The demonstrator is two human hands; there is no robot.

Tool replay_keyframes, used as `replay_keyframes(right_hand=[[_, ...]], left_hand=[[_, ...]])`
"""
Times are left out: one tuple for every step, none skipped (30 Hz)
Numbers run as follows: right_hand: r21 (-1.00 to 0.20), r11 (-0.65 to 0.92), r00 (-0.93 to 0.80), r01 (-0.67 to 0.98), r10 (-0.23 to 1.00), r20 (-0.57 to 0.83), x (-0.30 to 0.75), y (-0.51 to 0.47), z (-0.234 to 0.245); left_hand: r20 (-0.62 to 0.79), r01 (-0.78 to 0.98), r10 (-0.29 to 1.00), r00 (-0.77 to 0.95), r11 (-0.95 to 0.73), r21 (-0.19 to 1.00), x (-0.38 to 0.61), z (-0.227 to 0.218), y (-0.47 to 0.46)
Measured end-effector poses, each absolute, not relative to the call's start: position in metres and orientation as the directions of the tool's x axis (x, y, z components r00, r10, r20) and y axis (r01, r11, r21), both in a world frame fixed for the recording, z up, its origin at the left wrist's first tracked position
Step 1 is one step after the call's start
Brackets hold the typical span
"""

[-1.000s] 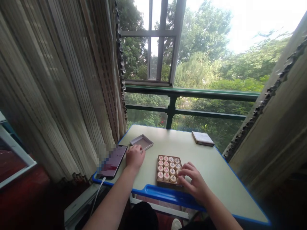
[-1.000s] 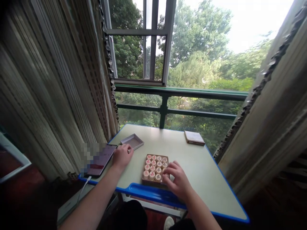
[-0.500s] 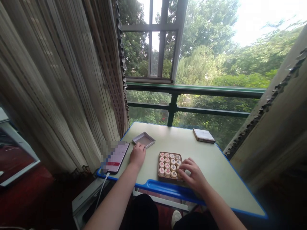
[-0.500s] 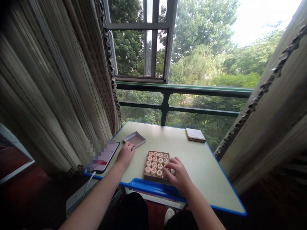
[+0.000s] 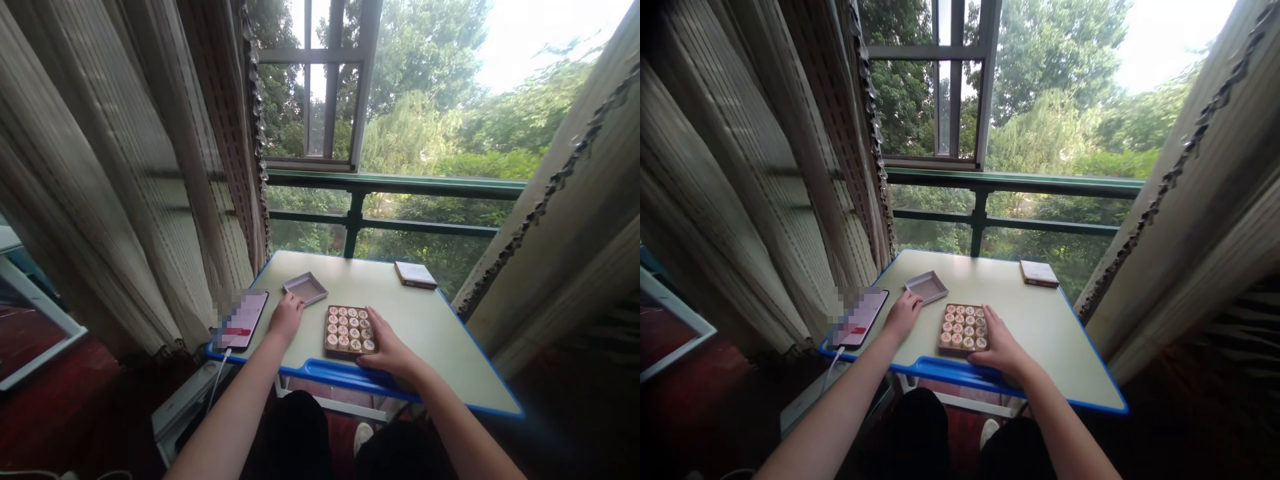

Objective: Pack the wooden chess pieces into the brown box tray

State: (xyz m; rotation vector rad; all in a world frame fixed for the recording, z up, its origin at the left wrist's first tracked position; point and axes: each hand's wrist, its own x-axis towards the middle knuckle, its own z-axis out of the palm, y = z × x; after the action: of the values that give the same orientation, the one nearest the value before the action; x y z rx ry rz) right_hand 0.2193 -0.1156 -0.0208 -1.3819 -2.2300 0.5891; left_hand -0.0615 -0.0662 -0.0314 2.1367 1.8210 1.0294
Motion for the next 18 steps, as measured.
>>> replay_keyframes(right_hand=[[-0.568, 0.395, -0.388, 0.722, 0.911, 0.140, 0.218, -0.114, -0.020], [-0.566, 0.382, -0.379, 0.730, 0.916, 0.130, 0.216, -0.112, -0.019], [-0.564, 0.372, -0.374, 0.737, 0.920, 0.119, 0.214, -0.109, -0.018], [-0.560, 0.366, -0.375, 0.743, 0.921, 0.104, 0.212, -0.107, -0.017], [-0.554, 0.362, -0.380, 0.749, 0.921, 0.088, 0.210, -0.104, -0.015], [-0.548, 0.363, -0.388, 0.754, 0.919, 0.075, 0.207, -0.101, -0.014], [-0.541, 0.368, -0.398, 0.756, 0.915, 0.066, 0.205, -0.098, -0.012], [-0.536, 0.374, -0.406, 0.757, 0.912, 0.061, 0.203, -0.095, -0.012], [-0.532, 0.379, -0.412, 0.758, 0.909, 0.060, 0.200, -0.093, -0.011], [-0.530, 0.381, -0.415, 0.758, 0.908, 0.060, 0.198, -0.091, -0.011], [-0.529, 0.379, -0.413, 0.760, 0.909, 0.058, 0.195, -0.089, -0.010], [-0.528, 0.371, -0.406, 0.764, 0.912, 0.053, 0.193, -0.087, -0.010], [-0.526, 0.360, -0.398, 0.770, 0.916, 0.044, 0.192, -0.086, -0.010], [-0.523, 0.351, -0.392, 0.777, 0.919, 0.036, 0.191, -0.086, -0.009], [-0.518, 0.346, -0.391, 0.782, 0.920, 0.024, 0.190, -0.086, -0.008], [-0.513, 0.345, -0.395, 0.786, 0.919, 0.013, 0.191, -0.086, -0.007], [-0.512, 0.345, -0.399, 0.787, 0.917, 0.004, 0.193, -0.086, -0.005], [-0.516, 0.347, -0.403, 0.783, 0.915, 0.004, 0.195, -0.087, -0.003]], left_hand=[[0.400, 0.812, 0.916, 0.031, -0.256, 0.525, -0.061, -0.032, -0.066], [0.402, 0.809, 0.915, 0.034, -0.261, 0.526, -0.061, -0.032, -0.065], [0.406, 0.805, 0.913, 0.035, -0.267, 0.530, -0.061, -0.033, -0.065], [0.413, 0.798, 0.910, 0.035, -0.274, 0.537, -0.061, -0.033, -0.065], [0.422, 0.790, 0.906, 0.033, -0.282, 0.544, -0.061, -0.033, -0.066], [0.434, 0.782, 0.901, 0.026, -0.289, 0.552, -0.061, -0.033, -0.066], [0.450, 0.776, 0.893, 0.015, -0.294, 0.558, -0.062, -0.033, -0.066], [0.468, 0.771, 0.884, -0.001, -0.298, 0.563, -0.062, -0.033, -0.067], [0.490, 0.768, 0.872, -0.021, -0.299, 0.566, -0.062, -0.033, -0.067], [0.512, 0.768, 0.858, -0.047, -0.297, 0.568, -0.062, -0.033, -0.067], [0.536, 0.768, 0.841, -0.077, -0.292, 0.569, -0.063, -0.033, -0.068], [0.558, 0.768, 0.823, -0.109, -0.286, 0.573, -0.063, -0.032, -0.068], [0.577, 0.765, 0.805, -0.139, -0.282, 0.579, -0.063, -0.031, -0.069], [0.591, 0.758, 0.789, -0.167, -0.281, 0.589, -0.063, -0.031, -0.070], [0.601, 0.745, 0.776, -0.191, -0.285, 0.603, -0.063, -0.030, -0.071], [0.607, 0.726, 0.767, -0.209, -0.294, 0.622, -0.063, -0.029, -0.073], [0.610, 0.700, 0.763, -0.217, -0.314, 0.642, -0.062, -0.027, -0.074], [0.608, 0.665, 0.765, -0.214, -0.342, 0.664, -0.062, -0.026, -0.076]])
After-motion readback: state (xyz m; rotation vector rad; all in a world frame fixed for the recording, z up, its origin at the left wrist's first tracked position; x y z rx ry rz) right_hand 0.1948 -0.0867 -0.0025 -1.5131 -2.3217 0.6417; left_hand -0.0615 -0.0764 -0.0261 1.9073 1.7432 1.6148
